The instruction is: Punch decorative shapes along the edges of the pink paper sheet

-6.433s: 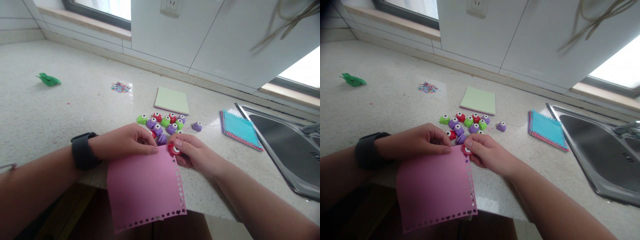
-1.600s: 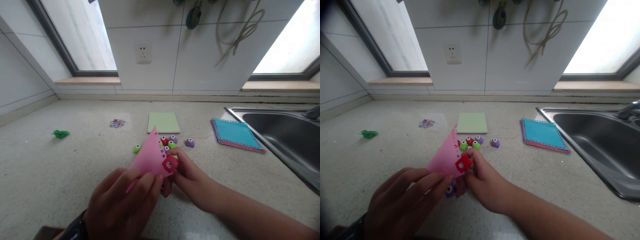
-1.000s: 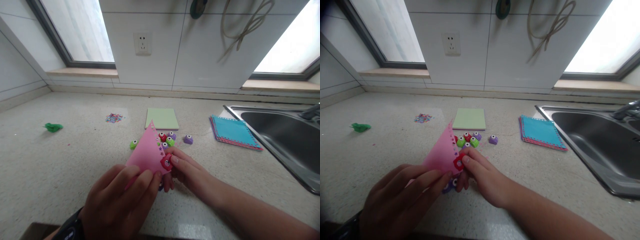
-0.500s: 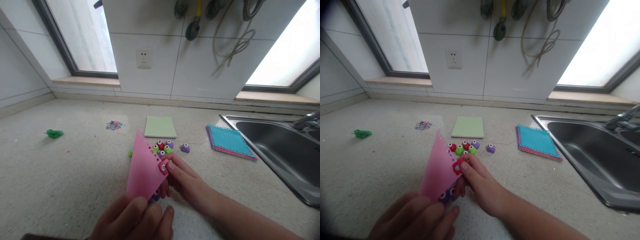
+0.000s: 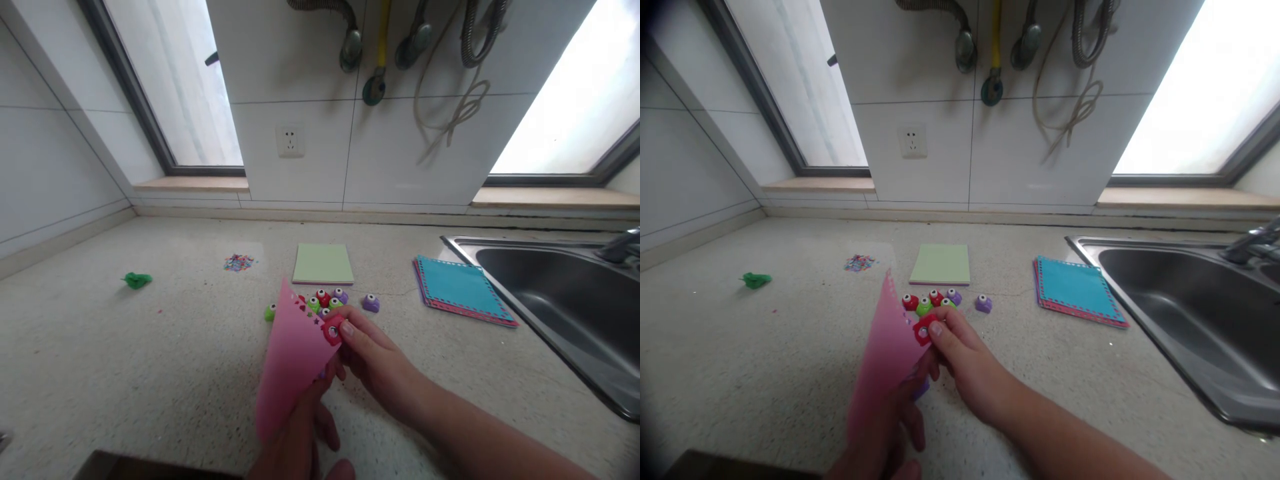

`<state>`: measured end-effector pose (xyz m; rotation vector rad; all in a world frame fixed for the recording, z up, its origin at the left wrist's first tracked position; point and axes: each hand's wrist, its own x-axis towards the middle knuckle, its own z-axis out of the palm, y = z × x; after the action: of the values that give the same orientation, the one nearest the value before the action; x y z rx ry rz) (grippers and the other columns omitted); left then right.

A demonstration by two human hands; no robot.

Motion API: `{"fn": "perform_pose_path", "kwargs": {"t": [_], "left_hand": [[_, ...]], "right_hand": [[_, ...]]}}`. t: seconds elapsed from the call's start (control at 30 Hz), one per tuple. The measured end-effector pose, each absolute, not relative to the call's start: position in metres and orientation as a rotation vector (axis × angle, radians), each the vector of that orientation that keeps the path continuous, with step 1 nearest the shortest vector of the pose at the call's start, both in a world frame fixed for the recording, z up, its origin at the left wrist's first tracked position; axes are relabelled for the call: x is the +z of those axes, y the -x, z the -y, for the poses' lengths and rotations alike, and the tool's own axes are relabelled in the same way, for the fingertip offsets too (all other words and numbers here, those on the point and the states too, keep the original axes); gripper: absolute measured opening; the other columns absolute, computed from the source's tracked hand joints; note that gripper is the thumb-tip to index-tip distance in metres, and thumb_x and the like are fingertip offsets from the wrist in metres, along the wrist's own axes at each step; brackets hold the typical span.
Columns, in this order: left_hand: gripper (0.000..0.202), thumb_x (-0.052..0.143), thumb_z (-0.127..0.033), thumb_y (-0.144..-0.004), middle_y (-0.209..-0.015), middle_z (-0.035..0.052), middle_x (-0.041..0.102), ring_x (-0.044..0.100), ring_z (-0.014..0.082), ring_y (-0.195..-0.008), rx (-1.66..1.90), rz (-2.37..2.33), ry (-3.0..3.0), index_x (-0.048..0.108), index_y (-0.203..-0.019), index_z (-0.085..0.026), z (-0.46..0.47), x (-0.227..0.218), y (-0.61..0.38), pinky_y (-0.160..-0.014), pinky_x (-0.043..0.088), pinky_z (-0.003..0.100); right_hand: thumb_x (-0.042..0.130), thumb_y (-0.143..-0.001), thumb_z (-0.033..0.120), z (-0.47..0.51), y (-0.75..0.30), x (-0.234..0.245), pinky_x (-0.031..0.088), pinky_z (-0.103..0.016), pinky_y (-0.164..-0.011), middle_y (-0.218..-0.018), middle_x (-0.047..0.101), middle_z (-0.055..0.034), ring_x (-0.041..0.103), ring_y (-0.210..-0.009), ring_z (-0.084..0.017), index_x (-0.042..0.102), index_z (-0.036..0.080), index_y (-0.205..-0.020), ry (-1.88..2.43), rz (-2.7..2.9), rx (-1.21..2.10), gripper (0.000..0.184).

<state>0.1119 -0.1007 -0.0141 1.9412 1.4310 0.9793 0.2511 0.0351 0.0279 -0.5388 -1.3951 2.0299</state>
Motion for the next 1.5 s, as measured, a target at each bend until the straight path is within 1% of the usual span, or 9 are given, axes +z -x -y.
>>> {"fn": "perform_pose_path", "kwargs": {"t": [0.13, 0.27, 0.37, 0.43, 0.63, 1.07, 1.27, 1.4, 1.5], "left_hand": [[0.048, 0.043, -0.010, -0.095, -0.080, -0.0004, 0.065, 0.063, 0.0120, -0.059, 0.971, -1.492, -1.976, 0.033, -0.140, -0.025, 0.097, -0.003, -0.103, -0.051, 0.053, 0.020], [0.023, 0.041, -0.031, -0.103, -0.083, 0.0020, 0.066, 0.062, 0.0115, -0.059, 1.006, -1.564, -1.866, 0.051, -0.123, -0.027, 0.095, -0.001, -0.099, -0.052, 0.052, 0.022], [0.042, 0.026, -0.050, -0.104, -0.076, 0.0033, 0.065, 0.058, 0.0119, -0.052, 1.197, -1.497, -1.440, 0.058, -0.112, -0.024, 0.086, -0.002, -0.101, -0.047, 0.048, 0.024], [0.054, 0.023, -0.059, -0.101, -0.067, 0.0024, 0.060, 0.053, 0.0120, -0.048, 1.323, -1.419, -1.142, 0.060, -0.091, -0.021, 0.077, 0.001, -0.103, -0.044, 0.044, 0.024], [0.057, 0.051, -0.065, -0.088, -0.049, -0.0031, 0.041, 0.039, 0.0107, -0.046, 1.289, -1.541, -0.873, 0.044, -0.053, -0.020, 0.055, 0.016, -0.103, -0.048, 0.035, 0.026], [0.057, 0.045, -0.070, -0.087, -0.053, -0.0008, 0.050, 0.052, 0.0173, -0.058, 0.975, -1.704, -0.993, 0.051, -0.057, -0.022, 0.051, 0.020, -0.099, -0.066, 0.043, 0.032], [0.054, 0.047, -0.066, -0.087, -0.055, 0.0005, 0.053, 0.054, 0.0179, -0.059, 1.017, -1.658, -1.002, 0.051, -0.057, -0.022, 0.051, 0.017, -0.093, -0.066, 0.043, 0.033], [0.058, 0.044, -0.067, -0.087, -0.067, 0.0043, 0.062, 0.060, 0.0197, -0.073, 0.878, -1.727, -1.018, 0.047, -0.051, -0.022, 0.052, 0.024, -0.092, -0.077, 0.044, 0.033], [0.055, 0.040, -0.073, -0.082, -0.056, -0.0006, 0.049, 0.052, 0.0182, -0.060, 0.758, -1.733, -0.958, 0.050, -0.060, -0.023, 0.053, 0.032, -0.095, -0.068, 0.043, 0.033]], "right_hand": [[0.052, -0.098, 0.051, -0.035, -0.253, 0.029, 0.035, -0.028, -0.060, -0.069, 0.060, 0.0013, 0.053, -0.061, -0.013, 0.052, 0.019, -0.098, 0.501, 1.439, 2.010, 0.032], [0.051, -0.099, 0.051, -0.034, -0.254, 0.027, 0.036, -0.029, -0.060, -0.069, 0.060, 0.0008, 0.054, -0.062, -0.013, 0.052, 0.019, -0.099, 0.467, 1.443, 2.037, 0.031], [0.051, -0.099, 0.050, -0.032, -0.253, 0.028, 0.038, -0.029, -0.063, -0.070, 0.060, 0.0002, 0.055, -0.064, -0.014, 0.052, 0.019, -0.101, 0.468, 1.437, 2.037, 0.032], [0.052, -0.098, 0.050, -0.032, -0.252, 0.028, 0.038, -0.029, -0.063, -0.071, 0.061, 0.0000, 0.055, -0.065, -0.014, 0.052, 0.018, -0.103, 0.455, 1.442, 2.043, 0.032], [0.051, -0.098, 0.051, -0.033, -0.252, 0.024, 0.039, -0.030, -0.065, -0.075, 0.062, -0.0015, 0.059, -0.072, -0.015, 0.049, 0.018, -0.110, 0.431, 1.482, 2.057, 0.035], [0.032, -0.106, 0.050, -0.026, -0.254, 0.033, 0.042, -0.033, -0.077, -0.088, 0.055, -0.0013, 0.050, -0.078, -0.014, 0.046, 0.020, -0.114, 0.541, 1.801, 1.831, 0.034], [0.037, -0.105, 0.047, -0.027, -0.257, 0.039, 0.041, -0.037, -0.088, -0.103, 0.058, -0.0055, 0.054, -0.094, -0.017, 0.046, 0.020, -0.114, 0.561, 1.903, 1.805, 0.030], [0.042, -0.104, 0.046, -0.027, -0.257, 0.034, 0.041, -0.033, -0.081, -0.098, 0.058, -0.0035, 0.052, -0.085, -0.014, 0.048, 0.020, -0.110, 0.549, 1.823, 1.898, 0.027], [0.041, -0.105, 0.045, -0.027, -0.255, 0.031, 0.038, -0.030, -0.072, -0.089, 0.057, -0.0015, 0.048, -0.075, -0.013, 0.047, 0.020, -0.108, 0.485, 1.740, 2.002, 0.026]]}}
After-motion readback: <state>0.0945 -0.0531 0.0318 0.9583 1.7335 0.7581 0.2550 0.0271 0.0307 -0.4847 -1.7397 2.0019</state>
